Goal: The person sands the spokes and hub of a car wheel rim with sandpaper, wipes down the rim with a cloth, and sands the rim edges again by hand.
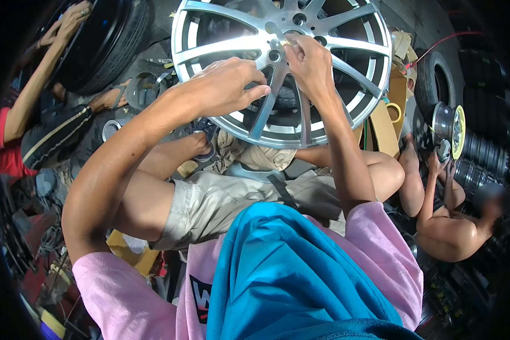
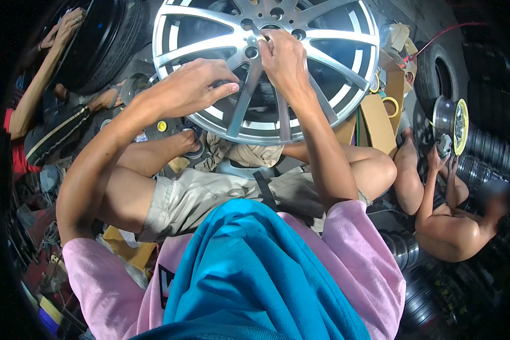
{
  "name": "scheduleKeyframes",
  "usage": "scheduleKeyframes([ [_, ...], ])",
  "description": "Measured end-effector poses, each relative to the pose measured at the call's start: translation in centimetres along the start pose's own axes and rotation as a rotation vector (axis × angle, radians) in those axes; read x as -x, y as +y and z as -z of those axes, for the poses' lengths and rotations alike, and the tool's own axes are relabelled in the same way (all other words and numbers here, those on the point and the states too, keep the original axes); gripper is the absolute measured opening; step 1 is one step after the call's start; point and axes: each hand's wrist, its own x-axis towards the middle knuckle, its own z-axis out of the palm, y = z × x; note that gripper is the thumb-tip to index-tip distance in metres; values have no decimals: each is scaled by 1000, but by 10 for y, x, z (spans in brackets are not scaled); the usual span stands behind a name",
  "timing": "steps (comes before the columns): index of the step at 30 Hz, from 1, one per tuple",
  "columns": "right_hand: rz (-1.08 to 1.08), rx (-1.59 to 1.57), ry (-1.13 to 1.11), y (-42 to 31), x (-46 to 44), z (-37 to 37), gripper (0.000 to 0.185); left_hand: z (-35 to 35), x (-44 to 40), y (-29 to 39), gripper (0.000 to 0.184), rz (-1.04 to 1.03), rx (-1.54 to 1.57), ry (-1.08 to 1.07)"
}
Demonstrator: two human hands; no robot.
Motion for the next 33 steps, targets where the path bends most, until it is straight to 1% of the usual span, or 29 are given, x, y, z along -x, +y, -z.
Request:
scheduleKeyframes([
  [2,-27,-6,-9,0,1,-2,27,1,1,1,38,-2,-8,-5],
  [4,-56,-8,-16,-5,3,1,27,4,1,3,37,55,-6,-46],
  [6,-223,-50,-98,-10,5,4,27,3,2,1,37,38,-15,-25],
  [8,-216,-72,-84,-11,8,2,27,2,2,2,37,19,-24,-7],
  [10,-207,-96,-69,-11,10,-1,27,7,1,7,36,86,2,-76],
  [11,-216,-141,-24,-11,10,-4,28,5,2,5,36,87,2,-75],
  [12,-224,-186,20,-10,9,-6,29,2,3,3,36,21,-11,-18],
  [13,-222,-189,18,-8,8,-7,29,1,5,1,36,-45,-25,40],
  [15,-295,-317,60,-7,6,-5,36,1,4,-1,35,-14,-24,37],
  [16,-295,-316,61,-9,7,-2,36,2,3,-1,35,10,-24,34],
  [17,-300,-422,90,-12,9,2,33,3,2,-2,35,8,-24,34],
  [18,-306,-528,120,-19,11,7,31,5,0,-6,41,-24,-15,78],
  [19,-312,-565,96,-26,15,14,31,7,-2,-7,47,-56,-5,120],
  [20,-318,-564,96,-34,18,19,31,8,-5,-9,47,-56,-3,115],
  [22,-284,-833,43,-54,34,25,33,10,-13,-6,59,165,504,188],
  [23,-272,-870,17,-67,42,28,34,6,-18,-7,67,251,678,232],
  [24,-239,-894,-26,-78,49,30,35,11,-19,-4,67,233,785,230],
  [26,-285,-987,-29,-96,62,30,37,19,-15,9,43,128,929,114],
  [27,-333,-982,-31,-102,70,30,37,23,-11,16,41,123,844,125],
  [28,-331,-987,-34,-106,81,33,37,25,-9,19,41,127,841,127],
  [30,-405,-919,-153,-105,116,39,20,28,-5,22,40,123,761,192],
  [31,-370,-748,-352,-104,137,46,15,32,-1,23,40,125,760,196],
  [32,-330,-569,-543,-99,155,50,15,36,3,23,39,161,736,219],
  [33,-294,-408,-687,-93,167,47,20,41,7,24,38,194,712,240],
])
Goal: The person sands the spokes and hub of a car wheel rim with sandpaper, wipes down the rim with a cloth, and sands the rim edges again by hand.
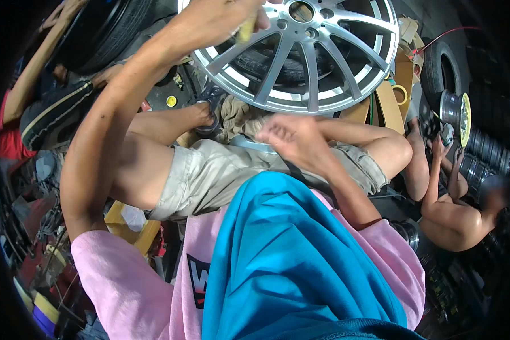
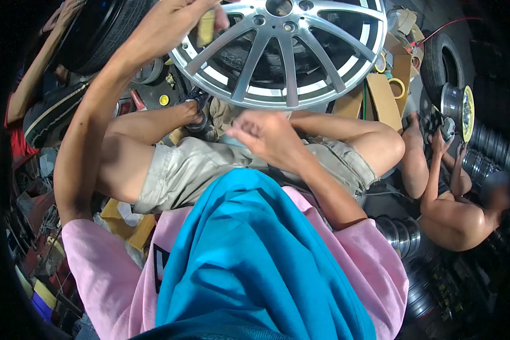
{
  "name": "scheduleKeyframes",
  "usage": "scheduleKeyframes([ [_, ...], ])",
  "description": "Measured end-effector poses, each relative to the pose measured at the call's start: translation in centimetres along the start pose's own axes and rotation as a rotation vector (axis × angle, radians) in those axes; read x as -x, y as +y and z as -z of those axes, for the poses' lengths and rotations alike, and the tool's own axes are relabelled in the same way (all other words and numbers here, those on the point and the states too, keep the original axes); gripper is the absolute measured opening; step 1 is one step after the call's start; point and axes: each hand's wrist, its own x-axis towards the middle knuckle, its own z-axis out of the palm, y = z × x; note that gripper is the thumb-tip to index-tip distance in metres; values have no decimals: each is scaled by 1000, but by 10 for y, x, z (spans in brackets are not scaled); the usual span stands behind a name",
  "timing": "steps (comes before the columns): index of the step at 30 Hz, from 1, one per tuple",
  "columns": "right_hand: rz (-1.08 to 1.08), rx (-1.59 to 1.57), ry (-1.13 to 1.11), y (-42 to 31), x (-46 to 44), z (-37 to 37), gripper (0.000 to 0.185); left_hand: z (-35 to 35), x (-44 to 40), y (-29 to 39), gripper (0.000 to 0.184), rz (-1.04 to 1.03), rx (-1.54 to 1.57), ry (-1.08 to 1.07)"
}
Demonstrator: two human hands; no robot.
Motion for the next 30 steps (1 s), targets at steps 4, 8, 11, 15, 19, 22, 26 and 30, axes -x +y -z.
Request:
scheduleKeyframes([
  [4,-139,557,-117,103,-7,-48,36,1,4,5,34,-43,-238,14],
  [8,-304,744,-213,141,-51,-85,39,-3,-5,-26,32,-328,-448,31],
  [11,-125,869,-164,208,-70,-114,39,-5,6,-9,32,-408,-482,42],
  [15,-177,602,-367,137,-47,-78,32,3,25,22,33,7,-500,-85],
  [19,189,102,-277,69,20,-19,16,6,28,0,33,-107,-514,-87],
  [22,-242,-416,-255,17,47,18,15,-6,29,-6,41,-100,-382,-280],
  [26,-72,-931,138,-22,26,41,16,-45,35,-6,50,-28,-130,-574],
  [30,-18,-820,211,-22,22,62,19,-40,32,2,44,46,-233,-575],
])
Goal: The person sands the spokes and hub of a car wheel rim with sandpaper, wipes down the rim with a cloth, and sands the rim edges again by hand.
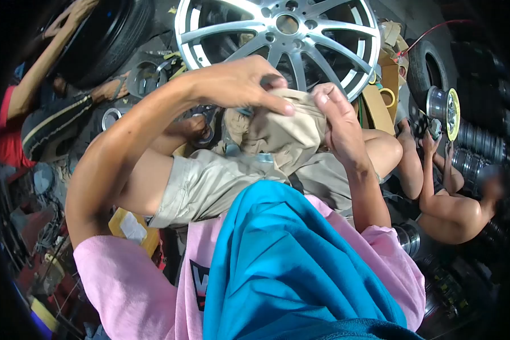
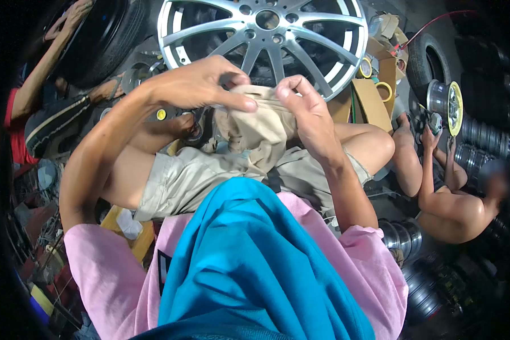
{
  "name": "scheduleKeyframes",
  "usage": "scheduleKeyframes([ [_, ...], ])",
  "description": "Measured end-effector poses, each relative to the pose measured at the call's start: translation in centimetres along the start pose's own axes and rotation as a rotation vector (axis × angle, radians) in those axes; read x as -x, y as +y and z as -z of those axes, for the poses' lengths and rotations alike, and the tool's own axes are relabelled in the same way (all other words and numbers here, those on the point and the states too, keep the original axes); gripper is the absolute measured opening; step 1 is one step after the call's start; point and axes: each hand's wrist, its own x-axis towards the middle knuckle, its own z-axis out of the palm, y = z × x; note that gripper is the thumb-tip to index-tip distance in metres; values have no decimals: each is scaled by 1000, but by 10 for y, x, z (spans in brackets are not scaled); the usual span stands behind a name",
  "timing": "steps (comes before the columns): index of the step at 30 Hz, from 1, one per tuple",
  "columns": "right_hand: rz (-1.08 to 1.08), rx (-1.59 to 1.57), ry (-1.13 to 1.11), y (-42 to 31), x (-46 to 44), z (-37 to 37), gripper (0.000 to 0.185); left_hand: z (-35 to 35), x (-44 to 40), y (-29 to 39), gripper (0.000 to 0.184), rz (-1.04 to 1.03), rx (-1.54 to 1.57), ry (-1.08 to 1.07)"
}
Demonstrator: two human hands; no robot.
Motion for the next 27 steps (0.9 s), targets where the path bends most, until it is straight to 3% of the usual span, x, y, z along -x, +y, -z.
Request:
scheduleKeyframes([
  [2,-140,89,-59,-10,8,3,34,8,2,-10,43,-102,117,87],
  [5,-271,237,-190,-7,13,14,36,10,3,-16,43,-63,157,125],
  [7,-224,228,-193,-5,15,18,35,8,-2,-25,44,-69,130,161],
  [9,1,221,-162,-9,13,25,36,11,-8,-30,43,-96,131,199],
  [11,-9,282,-173,-23,11,30,38,10,-11,-31,42,-108,121,245],
  [14,272,-62,-91,-34,8,19,66,8,-11,-30,43,-78,129,330],
  [15,275,-60,-93,-36,5,21,66,10,-10,-25,40,-76,66,300],
  [17,378,-538,-131,-39,-3,29,64,4,-4,-16,33,-156,-88,396],
  [19,402,-585,-241,-53,-29,40,51,7,9,0,32,-138,-198,443],
  [21,399,766,280,-70,-57,43,42,22,18,3,29,-119,-335,509],
  [23,744,1362,228,-56,-105,75,41,50,25,4,30,58,-396,631],
  [25,845,1483,164,-55,-136,86,41,92,27,-26,34,33,-538,830],
  [27,622,1794,38,-58,-160,88,38,135,35,-68,41,125,-671,1011],
])
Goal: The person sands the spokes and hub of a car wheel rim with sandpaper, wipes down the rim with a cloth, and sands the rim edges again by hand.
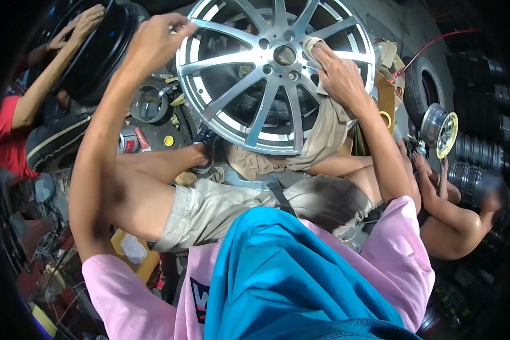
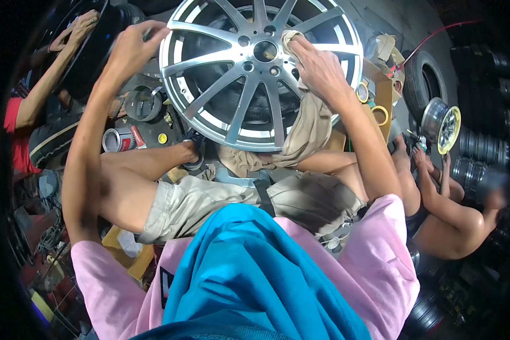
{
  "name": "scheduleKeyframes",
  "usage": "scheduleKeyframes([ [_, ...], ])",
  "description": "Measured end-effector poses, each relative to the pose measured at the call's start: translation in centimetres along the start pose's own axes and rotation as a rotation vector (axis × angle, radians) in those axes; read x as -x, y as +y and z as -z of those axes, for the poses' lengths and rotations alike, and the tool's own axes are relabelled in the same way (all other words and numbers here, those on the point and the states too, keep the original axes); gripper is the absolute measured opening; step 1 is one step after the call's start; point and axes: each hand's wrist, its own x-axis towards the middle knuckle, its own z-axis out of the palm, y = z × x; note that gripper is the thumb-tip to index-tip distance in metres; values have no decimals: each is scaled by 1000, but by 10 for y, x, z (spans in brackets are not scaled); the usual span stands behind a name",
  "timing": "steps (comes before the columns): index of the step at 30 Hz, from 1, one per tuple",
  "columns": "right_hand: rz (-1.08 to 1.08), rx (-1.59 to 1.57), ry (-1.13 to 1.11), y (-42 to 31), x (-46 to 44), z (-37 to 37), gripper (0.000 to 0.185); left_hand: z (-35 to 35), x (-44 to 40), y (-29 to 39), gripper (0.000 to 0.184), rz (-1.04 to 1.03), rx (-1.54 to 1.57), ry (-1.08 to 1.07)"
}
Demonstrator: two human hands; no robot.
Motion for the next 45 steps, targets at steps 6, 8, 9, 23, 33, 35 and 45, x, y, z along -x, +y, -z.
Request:
scheduleKeyframes([
  [6,221,144,36,18,-37,-24,28,-39,-26,-109,48,217,-58,-32],
  [8,207,219,41,18,-42,-30,29,-52,-27,-121,45,169,111,-65],
  [9,229,252,52,19,-46,-32,31,-52,-28,-118,45,175,113,-67],
  [23,230,252,89,10,-47,-43,32,-57,-15,-80,43,384,397,-183],
  [33,194,94,201,19,-51,-39,35,-57,-25,-71,39,348,251,-150],
  [35,153,85,207,19,-48,-36,36,-54,-22,-68,43,336,208,-223],
  [45,121,194,150,19,-40,-43,37,-55,-7,-60,43,292,140,-137],
])
